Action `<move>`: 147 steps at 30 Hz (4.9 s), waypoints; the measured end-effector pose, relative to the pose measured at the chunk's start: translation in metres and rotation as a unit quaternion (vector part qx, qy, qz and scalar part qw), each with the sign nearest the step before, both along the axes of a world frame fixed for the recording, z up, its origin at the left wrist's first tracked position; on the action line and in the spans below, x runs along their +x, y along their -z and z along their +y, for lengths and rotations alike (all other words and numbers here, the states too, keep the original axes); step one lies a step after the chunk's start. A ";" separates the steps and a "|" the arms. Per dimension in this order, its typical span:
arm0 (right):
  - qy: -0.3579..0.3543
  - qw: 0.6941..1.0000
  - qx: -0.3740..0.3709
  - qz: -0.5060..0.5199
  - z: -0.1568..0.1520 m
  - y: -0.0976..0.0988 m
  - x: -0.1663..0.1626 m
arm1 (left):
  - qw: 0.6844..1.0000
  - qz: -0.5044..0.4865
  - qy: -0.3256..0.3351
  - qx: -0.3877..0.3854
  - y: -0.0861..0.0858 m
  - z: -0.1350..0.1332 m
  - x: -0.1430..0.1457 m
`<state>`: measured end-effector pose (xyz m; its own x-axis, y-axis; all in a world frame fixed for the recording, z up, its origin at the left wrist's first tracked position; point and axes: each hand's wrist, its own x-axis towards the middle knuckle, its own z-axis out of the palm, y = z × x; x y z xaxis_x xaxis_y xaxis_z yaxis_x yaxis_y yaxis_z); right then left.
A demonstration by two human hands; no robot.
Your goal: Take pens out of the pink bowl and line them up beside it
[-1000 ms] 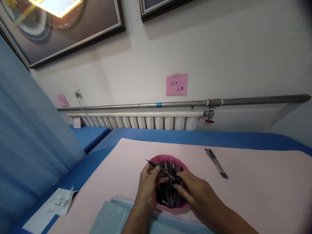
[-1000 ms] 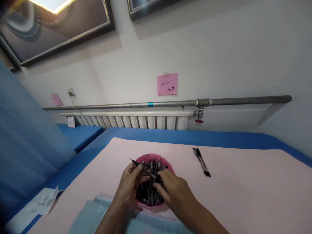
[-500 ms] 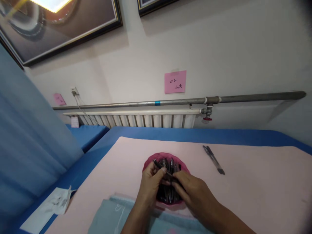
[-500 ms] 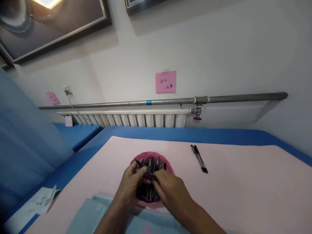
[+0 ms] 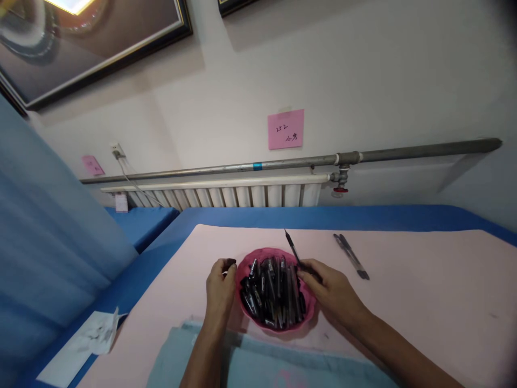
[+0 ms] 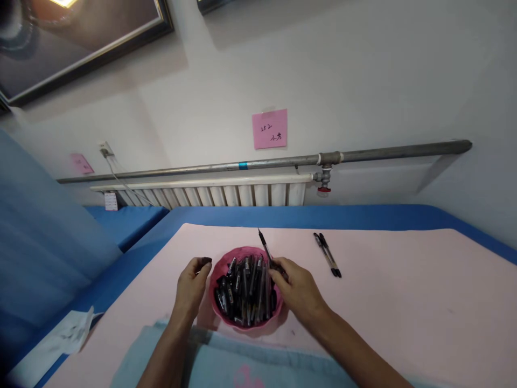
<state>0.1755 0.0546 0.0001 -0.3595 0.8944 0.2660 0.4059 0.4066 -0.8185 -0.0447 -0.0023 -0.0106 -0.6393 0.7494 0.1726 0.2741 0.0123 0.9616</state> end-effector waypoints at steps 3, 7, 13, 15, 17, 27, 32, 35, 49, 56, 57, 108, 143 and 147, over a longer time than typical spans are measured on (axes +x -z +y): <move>0.002 1.000 -0.014 0.005 0.001 0.002 0.000 | 0.995 0.099 0.003 -0.010 0.005 0.006 0.001; -0.001 1.000 -0.014 0.002 0.001 0.002 0.000 | 0.967 0.243 0.033 -0.067 0.009 0.019 0.006; -0.019 1.000 -0.024 0.003 0.000 0.003 -0.001 | 0.846 0.477 0.055 -0.234 0.008 0.032 0.018; -0.020 0.999 -0.028 0.005 -0.001 0.002 -0.001 | 0.822 0.504 0.062 -0.258 0.006 0.033 0.019; -0.025 0.999 -0.028 0.005 -0.001 0.001 -0.001 | 0.808 0.519 0.067 -0.271 0.004 0.034 0.019; -0.034 0.999 -0.020 0.007 -0.002 0.001 -0.001 | 0.798 0.523 0.104 -0.281 0.003 0.034 0.016; -0.033 0.999 -0.010 0.009 -0.002 0.002 -0.001 | 0.795 0.519 0.117 -0.292 0.003 0.034 0.016; -0.030 0.999 -0.004 0.008 -0.003 0.001 -0.001 | 0.797 0.513 0.120 -0.297 0.003 0.035 0.016; -0.042 0.999 0.003 -0.008 -0.002 0.000 -0.001 | 0.813 0.465 0.166 -0.309 0.003 0.036 0.008; -0.046 0.999 0.011 -0.021 -0.004 -0.001 -0.001 | 0.849 0.414 0.171 -0.280 0.004 0.035 0.007; -0.047 0.999 0.009 -0.020 -0.004 -0.001 -0.001 | 0.859 0.400 0.169 -0.273 0.004 0.035 0.007; -0.141 0.988 -0.051 -0.036 -0.037 -0.005 -0.021 | 0.788 -0.595 0.128 0.092 -0.011 0.014 0.051; -0.165 0.977 -0.133 -0.033 -0.041 -0.003 -0.025 | 0.855 -0.480 0.148 0.129 -0.017 0.006 0.042; -0.169 0.975 -0.137 -0.032 -0.042 -0.005 -0.025 | 0.847 -0.502 0.125 0.124 -0.018 0.007 0.039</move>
<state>0.1505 0.0122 0.0055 -0.6549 0.7557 0.0007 0.3408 0.2962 -0.8923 -0.0054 0.0045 0.0079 -0.3834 0.9034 -0.1920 -0.7189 -0.1615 0.6761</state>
